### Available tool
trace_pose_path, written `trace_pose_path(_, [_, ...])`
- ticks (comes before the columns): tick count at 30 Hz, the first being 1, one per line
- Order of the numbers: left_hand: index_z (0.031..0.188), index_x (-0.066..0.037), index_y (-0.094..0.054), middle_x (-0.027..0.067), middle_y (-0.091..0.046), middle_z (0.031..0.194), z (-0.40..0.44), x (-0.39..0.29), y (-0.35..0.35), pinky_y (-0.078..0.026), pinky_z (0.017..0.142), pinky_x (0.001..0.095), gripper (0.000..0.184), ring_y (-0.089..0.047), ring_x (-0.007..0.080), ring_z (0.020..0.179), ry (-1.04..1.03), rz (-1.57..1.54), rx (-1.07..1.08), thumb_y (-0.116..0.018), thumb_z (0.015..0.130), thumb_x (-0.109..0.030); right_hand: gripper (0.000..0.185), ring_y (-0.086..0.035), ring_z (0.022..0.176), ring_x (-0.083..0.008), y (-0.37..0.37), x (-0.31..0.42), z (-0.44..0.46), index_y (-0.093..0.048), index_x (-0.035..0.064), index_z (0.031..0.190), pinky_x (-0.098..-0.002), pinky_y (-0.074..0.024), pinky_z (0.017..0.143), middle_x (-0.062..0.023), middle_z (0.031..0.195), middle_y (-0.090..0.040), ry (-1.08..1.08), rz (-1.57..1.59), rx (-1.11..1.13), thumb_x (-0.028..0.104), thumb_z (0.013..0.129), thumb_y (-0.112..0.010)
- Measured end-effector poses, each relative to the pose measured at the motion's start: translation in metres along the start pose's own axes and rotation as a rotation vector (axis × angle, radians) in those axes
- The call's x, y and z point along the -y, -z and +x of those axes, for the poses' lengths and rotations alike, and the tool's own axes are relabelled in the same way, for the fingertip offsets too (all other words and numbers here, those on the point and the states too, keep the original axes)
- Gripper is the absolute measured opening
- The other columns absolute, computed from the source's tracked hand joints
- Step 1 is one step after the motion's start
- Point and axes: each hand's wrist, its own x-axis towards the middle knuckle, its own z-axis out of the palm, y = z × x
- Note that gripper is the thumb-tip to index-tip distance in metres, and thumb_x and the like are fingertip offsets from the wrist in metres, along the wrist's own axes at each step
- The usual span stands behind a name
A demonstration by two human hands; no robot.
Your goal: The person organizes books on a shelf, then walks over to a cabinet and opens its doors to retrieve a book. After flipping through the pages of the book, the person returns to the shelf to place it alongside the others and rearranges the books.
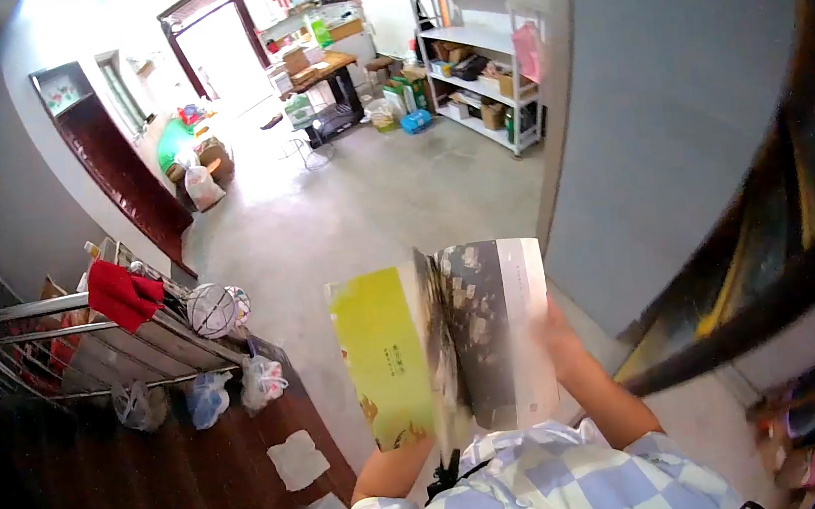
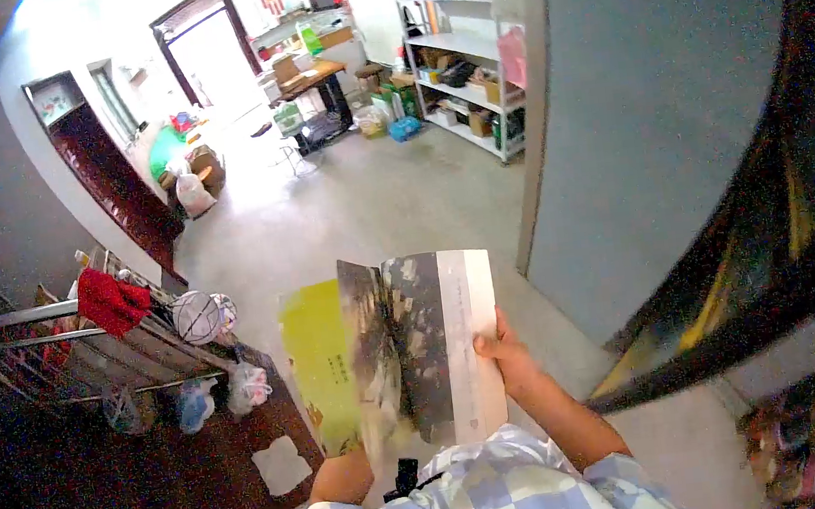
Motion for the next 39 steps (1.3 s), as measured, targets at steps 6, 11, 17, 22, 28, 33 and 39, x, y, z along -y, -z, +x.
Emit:
trace_pose_path(6, [0.120, -0.004, -0.044, 0.0103, -0.055, 0.112, 0.197, -0.116, -0.096, -0.048, 0.083, 0.0421, 0.040, -0.056, 0.0240, 0.099, -0.018, 0.000, 0.164, -0.053, 0.084, -0.020, 0.065, -0.055, 0.089, -0.0195, 0.022, 0.031, 0.214, -0.032, 0.0070, 0.129, -0.0341, -0.0473, 0.076, -0.0094, 0.106, -0.053, -0.036, -0.145, 0.103, 0.024, 0.073, -0.061])
trace_pose_path(11, [0.120, -0.004, -0.044, 0.0105, -0.055, 0.112, 0.289, -0.202, -0.122, -0.048, 0.083, 0.0424, 0.041, -0.057, 0.0242, 0.098, -0.022, 0.034, 0.270, -0.054, 0.083, -0.019, 0.054, -0.053, 0.085, -0.0172, 0.004, 0.040, 0.329, -0.035, 0.0060, 0.127, -0.0317, -0.0463, 0.073, -0.0084, 0.102, -0.053, -0.213, -0.291, 0.097, 0.021, 0.077, -0.052])
trace_pose_path(17, [0.120, -0.004, -0.044, 0.0108, -0.055, 0.112, 0.447, -0.288, -0.104, -0.048, 0.083, 0.0427, 0.042, -0.057, 0.0245, 0.098, 0.068, 0.101, 0.341, -0.055, 0.082, -0.017, 0.046, -0.051, 0.089, -0.0156, 0.046, -0.024, 0.500, -0.036, 0.0033, 0.127, -0.0305, -0.0447, 0.076, -0.0078, 0.104, -0.053, -0.263, -0.203, -0.009, 0.029, 0.089, -0.041])
trace_pose_path(22, [0.115, 0.001, -0.045, 0.0136, -0.059, 0.101, 0.577, -0.368, -0.164, -0.052, 0.076, 0.0435, 0.041, -0.061, 0.0257, 0.088, 0.054, 0.050, 0.331, -0.057, 0.077, -0.010, 0.054, -0.054, 0.096, -0.0187, 0.047, -0.001, 0.602, -0.033, 0.0012, 0.128, -0.0358, -0.0463, 0.079, -0.0102, 0.112, -0.052, -0.121, 0.052, 0.017, 0.034, 0.088, -0.049])
trace_pose_path(28, [0.128, -0.014, -0.030, 0.0093, -0.052, 0.103, 0.675, -0.447, -0.229, -0.051, 0.073, 0.0445, 0.063, -0.055, 0.0253, 0.088, 0.145, 0.358, 0.301, -0.057, 0.073, 0.003, 0.056, -0.052, 0.081, -0.0152, 0.067, -0.005, 0.669, -0.031, -0.0004, 0.128, -0.0311, -0.0452, 0.065, -0.0082, 0.099, -0.053, -0.141, -0.172, -0.417, 0.022, 0.085, -0.057])
trace_pose_path(33, [0.114, -0.011, -0.042, 0.0075, -0.054, 0.096, 0.823, -0.487, -0.270, -0.048, 0.064, 0.0383, 0.042, -0.054, 0.0208, 0.083, 0.040, 0.417, 0.366, -0.057, 0.076, -0.003, 0.046, -0.050, 0.078, -0.0108, 0.118, 0.021, 0.823, -0.040, 0.0011, 0.124, -0.0295, -0.0424, 0.066, -0.0078, 0.098, -0.053, 0.257, -0.118, -0.353, 0.022, 0.087, -0.055])
trace_pose_path(39, [0.114, -0.016, -0.048, 0.0059, -0.057, 0.093, 1.029, -0.576, -0.225, -0.048, 0.056, 0.0357, 0.036, -0.056, 0.0195, 0.079, -0.116, 0.398, 0.167, -0.058, 0.080, -0.008, 0.029, -0.054, 0.080, -0.0200, 0.018, 0.214, 1.005, -0.055, 0.0064, 0.111, -0.0335, -0.0431, 0.071, -0.0075, 0.088, -0.058, 1.080, -1.103, -0.053, 0.025, 0.089, -0.050])
